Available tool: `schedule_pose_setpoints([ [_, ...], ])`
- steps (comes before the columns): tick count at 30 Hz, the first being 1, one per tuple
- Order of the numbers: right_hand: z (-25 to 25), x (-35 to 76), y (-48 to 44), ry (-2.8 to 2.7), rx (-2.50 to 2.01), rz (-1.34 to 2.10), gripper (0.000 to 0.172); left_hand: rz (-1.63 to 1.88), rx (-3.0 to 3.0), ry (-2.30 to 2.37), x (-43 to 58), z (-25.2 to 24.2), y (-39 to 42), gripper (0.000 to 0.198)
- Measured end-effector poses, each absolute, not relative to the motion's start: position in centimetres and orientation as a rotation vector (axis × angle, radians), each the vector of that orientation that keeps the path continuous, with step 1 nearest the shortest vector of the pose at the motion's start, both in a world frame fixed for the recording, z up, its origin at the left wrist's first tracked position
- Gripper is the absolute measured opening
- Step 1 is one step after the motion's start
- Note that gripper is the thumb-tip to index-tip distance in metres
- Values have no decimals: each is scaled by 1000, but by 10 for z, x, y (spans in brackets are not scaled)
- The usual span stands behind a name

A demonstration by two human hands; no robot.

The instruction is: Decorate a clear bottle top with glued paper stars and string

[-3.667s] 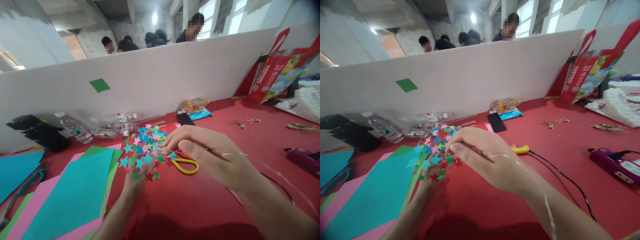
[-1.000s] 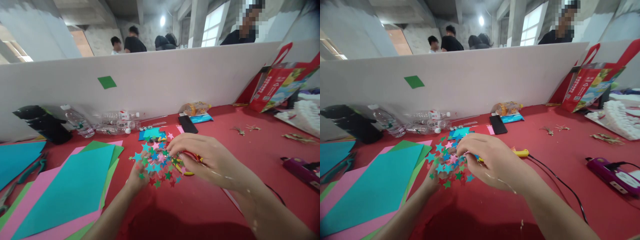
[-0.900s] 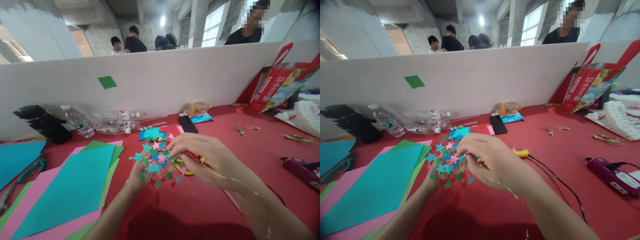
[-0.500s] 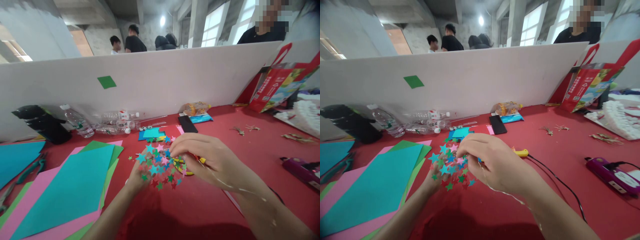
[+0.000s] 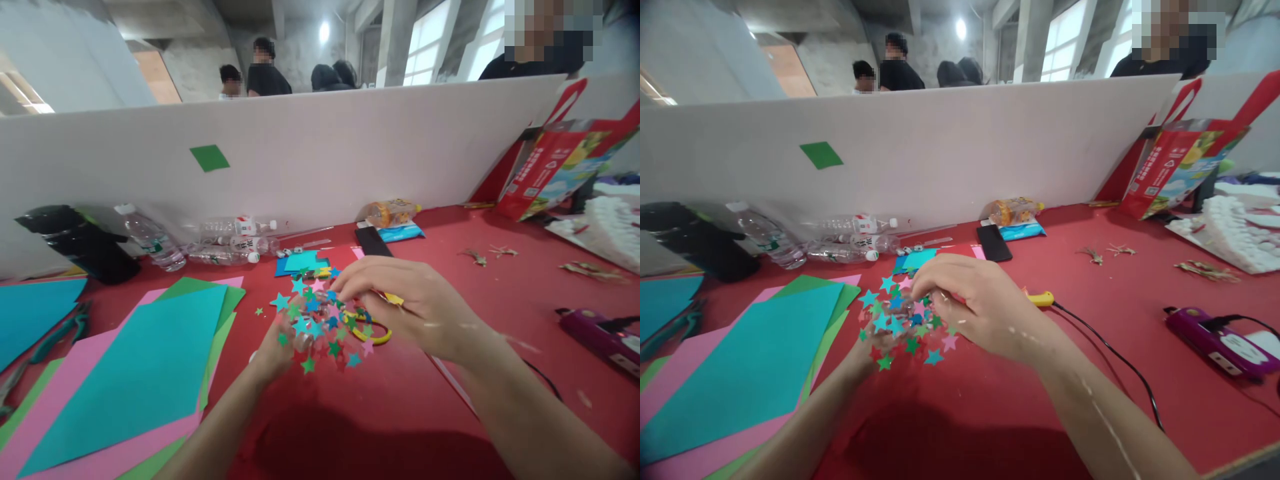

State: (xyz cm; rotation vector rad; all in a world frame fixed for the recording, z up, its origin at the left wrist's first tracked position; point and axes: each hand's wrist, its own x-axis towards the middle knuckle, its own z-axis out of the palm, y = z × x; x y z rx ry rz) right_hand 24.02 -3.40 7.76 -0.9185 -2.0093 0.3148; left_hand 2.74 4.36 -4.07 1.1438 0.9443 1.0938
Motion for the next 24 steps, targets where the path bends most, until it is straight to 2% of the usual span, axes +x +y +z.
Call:
schedule_pose_setpoints([
  [4,74,241,-28,-1925,-907,358,26,906,1136,928,31,-33,43,36],
  [9,67,246,-15,-1718,-919,445,27,624,1094,761,40,-22,38,21],
  [24,38,254,19,-1361,-1049,589,22,298,641,507,45,-18,24,28],
])
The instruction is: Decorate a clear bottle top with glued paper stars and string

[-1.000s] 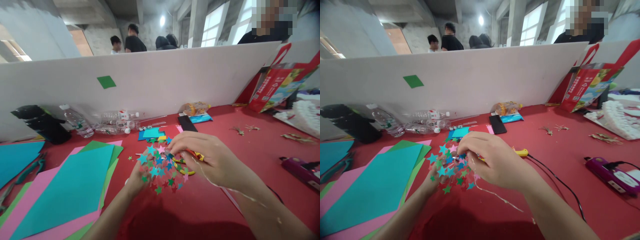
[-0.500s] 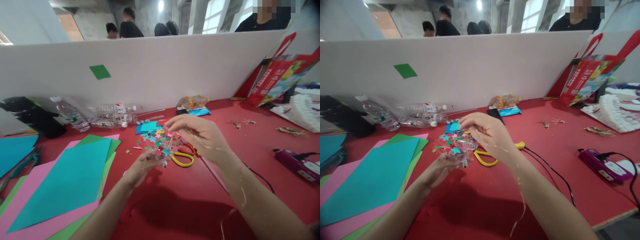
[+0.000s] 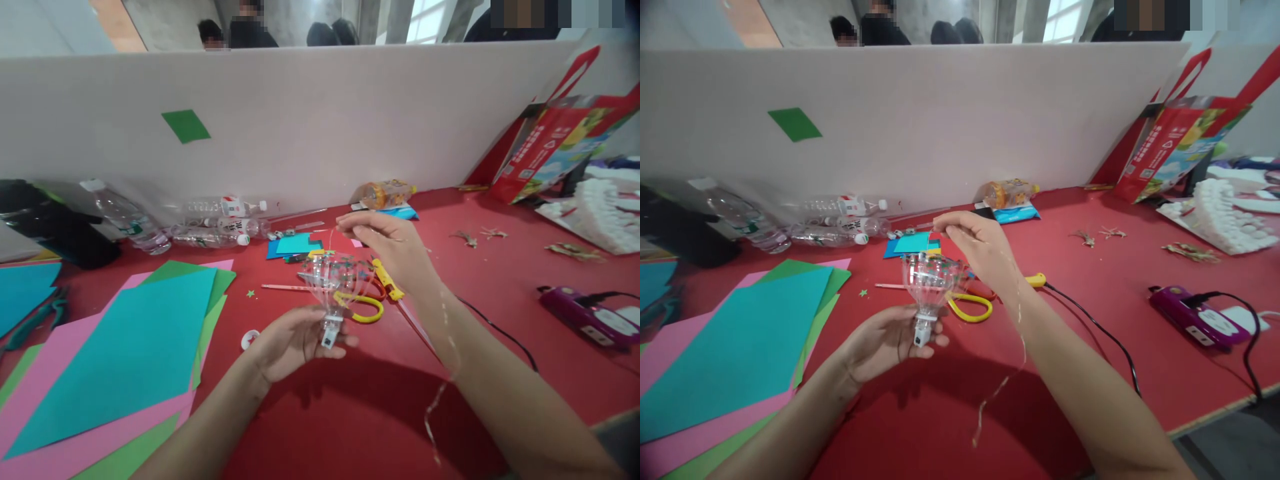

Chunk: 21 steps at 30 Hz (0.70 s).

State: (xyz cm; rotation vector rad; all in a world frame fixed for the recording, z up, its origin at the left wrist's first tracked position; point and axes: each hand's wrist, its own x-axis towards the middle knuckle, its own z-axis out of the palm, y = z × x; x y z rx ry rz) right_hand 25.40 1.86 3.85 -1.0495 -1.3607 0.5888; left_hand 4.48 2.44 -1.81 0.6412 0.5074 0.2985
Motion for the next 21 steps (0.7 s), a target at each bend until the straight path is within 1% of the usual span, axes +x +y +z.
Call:
schedule_pose_setpoints([
  [5,30,257,28,-1243,-1112,656,20,311,626,455,47,-13,24,34],
  [9,22,260,34,-1212,-1125,694,18,335,673,528,49,-7,22,37],
  [13,21,261,36,-1205,-1124,677,19,311,702,601,49,-1,20,37],
  [21,20,263,35,-1231,-1192,597,20,253,648,466,48,-3,21,38],
])
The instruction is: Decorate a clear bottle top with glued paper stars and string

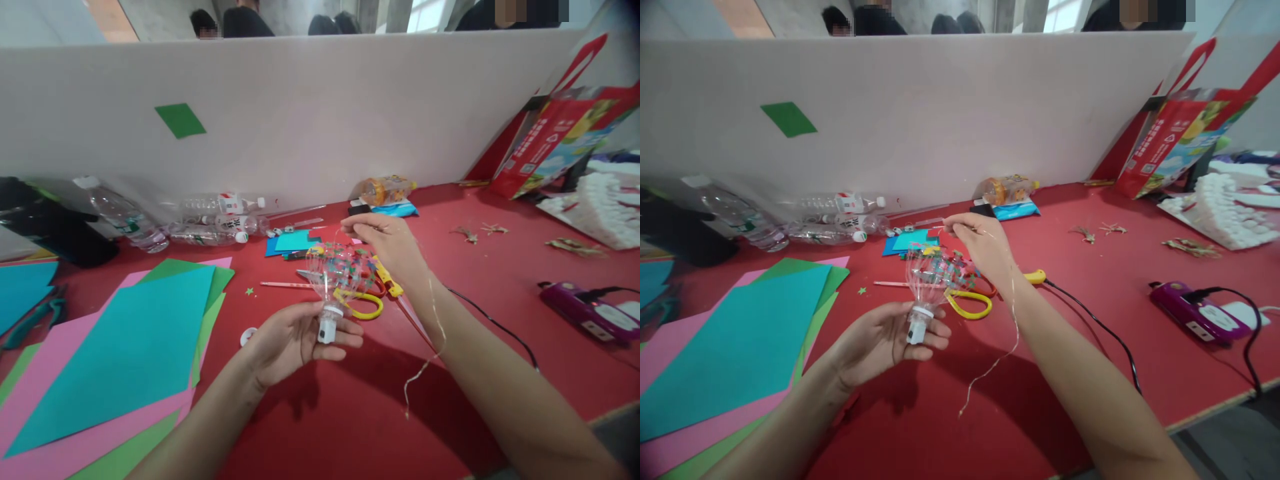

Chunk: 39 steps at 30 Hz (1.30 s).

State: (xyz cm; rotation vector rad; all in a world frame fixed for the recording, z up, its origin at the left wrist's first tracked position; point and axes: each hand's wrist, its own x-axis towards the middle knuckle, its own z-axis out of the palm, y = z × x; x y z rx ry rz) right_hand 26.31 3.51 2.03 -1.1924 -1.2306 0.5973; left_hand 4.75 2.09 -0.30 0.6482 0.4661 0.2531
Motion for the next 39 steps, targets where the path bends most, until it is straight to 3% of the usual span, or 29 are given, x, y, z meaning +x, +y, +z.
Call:
schedule_pose_setpoints([
  [9,13,272,41,-1319,-1250,527,22,240,574,364,48,-6,21,35],
  [15,12,296,44,-1402,-1199,661,54,467,467,530,45,7,28,34],
  [21,48,255,8,-1353,-1156,-115,22,846,355,686,40,33,32,35],
  [26,41,188,-20,-1907,-1187,-215,4,964,334,571,35,43,26,41],
  [31,18,173,-20,-1855,-1192,-439,5,965,307,512,37,47,14,44],
  [39,26,175,-25,-1848,-1127,-677,11,957,249,557,41,56,-1,42],
])
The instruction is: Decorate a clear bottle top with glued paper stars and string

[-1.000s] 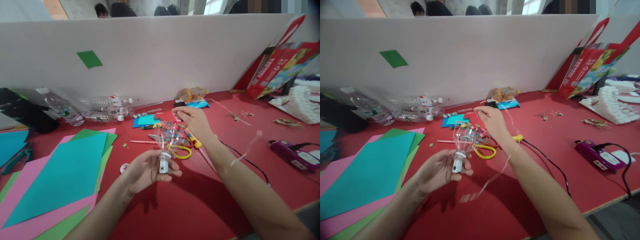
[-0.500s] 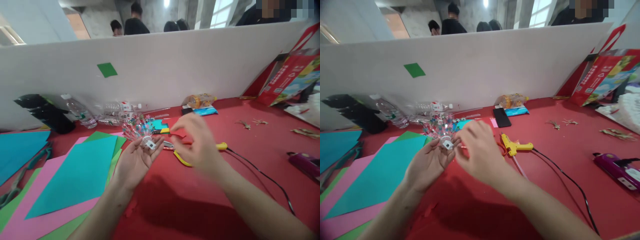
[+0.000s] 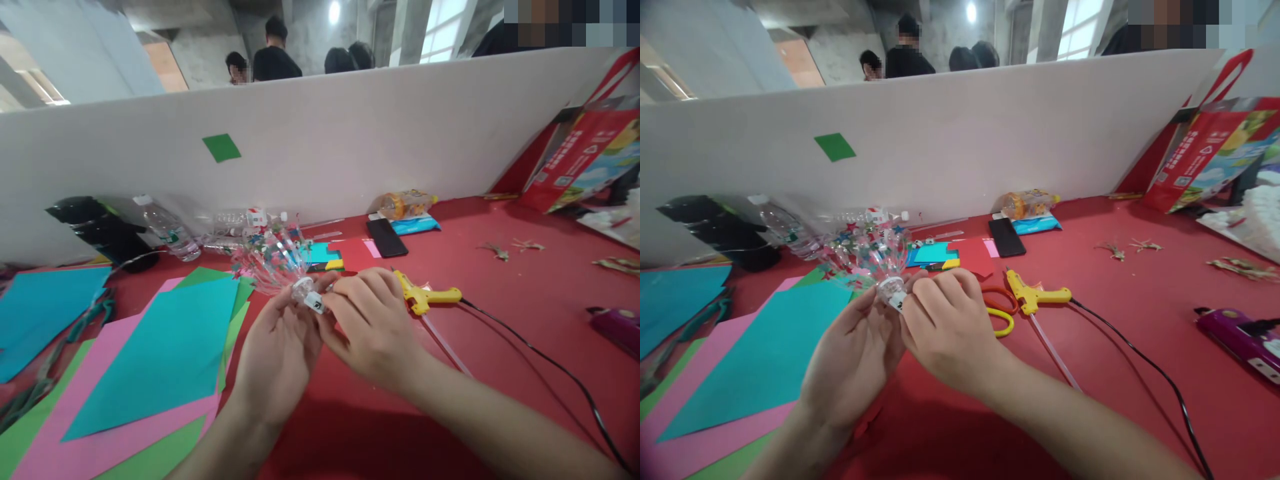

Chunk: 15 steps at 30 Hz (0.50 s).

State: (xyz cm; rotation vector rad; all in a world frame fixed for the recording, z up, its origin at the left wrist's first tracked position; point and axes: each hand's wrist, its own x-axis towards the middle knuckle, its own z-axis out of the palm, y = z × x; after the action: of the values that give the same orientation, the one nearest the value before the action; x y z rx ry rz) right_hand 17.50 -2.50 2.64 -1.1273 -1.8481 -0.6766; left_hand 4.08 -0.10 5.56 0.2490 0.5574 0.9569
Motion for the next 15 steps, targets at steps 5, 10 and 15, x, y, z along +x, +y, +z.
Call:
schedule_pose_setpoints([
  [5,23,177,-25,-1867,-1122,-801,7,930,222,555,43,54,-5,39],
  [10,23,183,-26,-1895,-998,-915,11,936,260,604,47,58,-9,37],
  [15,23,185,-25,-1924,-928,-901,17,928,349,633,45,56,-11,36],
])
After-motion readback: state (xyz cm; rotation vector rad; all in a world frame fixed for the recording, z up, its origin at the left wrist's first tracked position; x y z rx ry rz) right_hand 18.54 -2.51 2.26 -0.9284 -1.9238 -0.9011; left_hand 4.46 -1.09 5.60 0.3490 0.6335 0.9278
